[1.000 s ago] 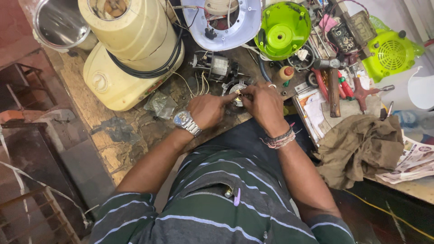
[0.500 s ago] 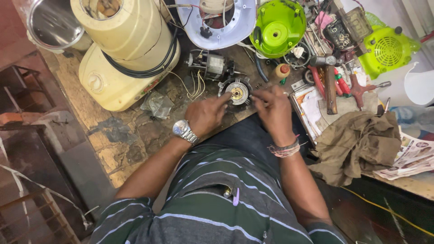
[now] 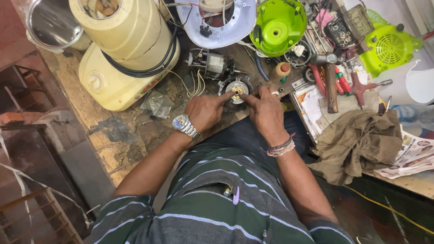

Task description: The person assembles small electrical components on a cluttered workbench. They place a cylindrical part into a metal housing, add a washer and a nut, and tighten the nut by hand. The person repeatedly checks the fit and rotates the assembly to inspect it.

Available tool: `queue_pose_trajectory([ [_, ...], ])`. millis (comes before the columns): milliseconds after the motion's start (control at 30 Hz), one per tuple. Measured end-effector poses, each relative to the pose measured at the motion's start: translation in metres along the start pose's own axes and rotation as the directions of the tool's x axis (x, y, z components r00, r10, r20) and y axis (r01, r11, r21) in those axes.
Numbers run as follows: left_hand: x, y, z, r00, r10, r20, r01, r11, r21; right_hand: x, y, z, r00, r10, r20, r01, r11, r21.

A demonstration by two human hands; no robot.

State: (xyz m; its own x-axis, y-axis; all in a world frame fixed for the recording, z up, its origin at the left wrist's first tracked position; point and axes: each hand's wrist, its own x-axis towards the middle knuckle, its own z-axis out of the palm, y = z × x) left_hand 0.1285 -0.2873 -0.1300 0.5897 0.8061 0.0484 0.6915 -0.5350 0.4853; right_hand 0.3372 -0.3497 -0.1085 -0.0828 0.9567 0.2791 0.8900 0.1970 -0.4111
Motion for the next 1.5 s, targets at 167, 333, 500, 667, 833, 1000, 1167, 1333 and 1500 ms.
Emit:
queue_pose_trajectory([
  [167, 0.0, -0.001, 0.003, 0.997, 0.003, -0.073, -0.01, 0.996, -0.094, 0.006, 0.001, -0.005, 0.997, 0.049, 0.057, -0.056, 0.99, 0.128],
  [333, 0.01, 0.01, 0.012, 0.977, -0.195, -0.085, 0.179, 0.969, -0.168, 0.024, 0.0, -0.01, 0.997, 0.047, 0.068, -0.058, 0.982, 0.178],
  [500, 0.016, 0.007, 0.012, 0.976, -0.166, -0.14, 0.142, 0.976, -0.164, 0.05, -0.001, -0.009, 0.992, -0.011, 0.128, 0.0, 0.996, 0.086],
  [667, 0.015, 0.006, 0.017, 0.972, -0.185, -0.145, 0.156, 0.97, -0.188, 0.06, -0.003, -0.007, 0.967, -0.026, 0.255, 0.023, 1.0, 0.016],
  [833, 0.014, 0.005, 0.022, 0.97, -0.181, -0.16, 0.147, 0.968, -0.202, 0.056, 0.001, -0.002, 0.954, -0.028, 0.299, 0.03, 1.0, -0.002],
  [1000, 0.013, 0.001, 0.023, 0.969, -0.213, -0.127, 0.181, 0.957, -0.225, 0.069, 0.018, 0.008, 0.938, -0.094, 0.334, 0.066, 0.993, 0.093],
  [1167, 0.014, 0.0, 0.025, 0.964, -0.249, -0.093, 0.223, 0.948, -0.228, 0.094, 0.033, 0.013, 0.858, -0.183, 0.48, 0.133, 0.982, 0.136],
  [1333, 0.011, -0.003, 0.025, 0.96, -0.192, -0.203, 0.137, 0.957, -0.254, 0.1, 0.035, 0.007, 0.81, -0.135, 0.571, 0.005, 0.975, 0.224],
  [1500, 0.01, -0.014, 0.012, 0.942, -0.316, 0.108, 0.212, 0.315, -0.925, 0.096, 0.04, -0.01, 0.839, -0.045, 0.542, -0.258, 0.844, 0.469],
])
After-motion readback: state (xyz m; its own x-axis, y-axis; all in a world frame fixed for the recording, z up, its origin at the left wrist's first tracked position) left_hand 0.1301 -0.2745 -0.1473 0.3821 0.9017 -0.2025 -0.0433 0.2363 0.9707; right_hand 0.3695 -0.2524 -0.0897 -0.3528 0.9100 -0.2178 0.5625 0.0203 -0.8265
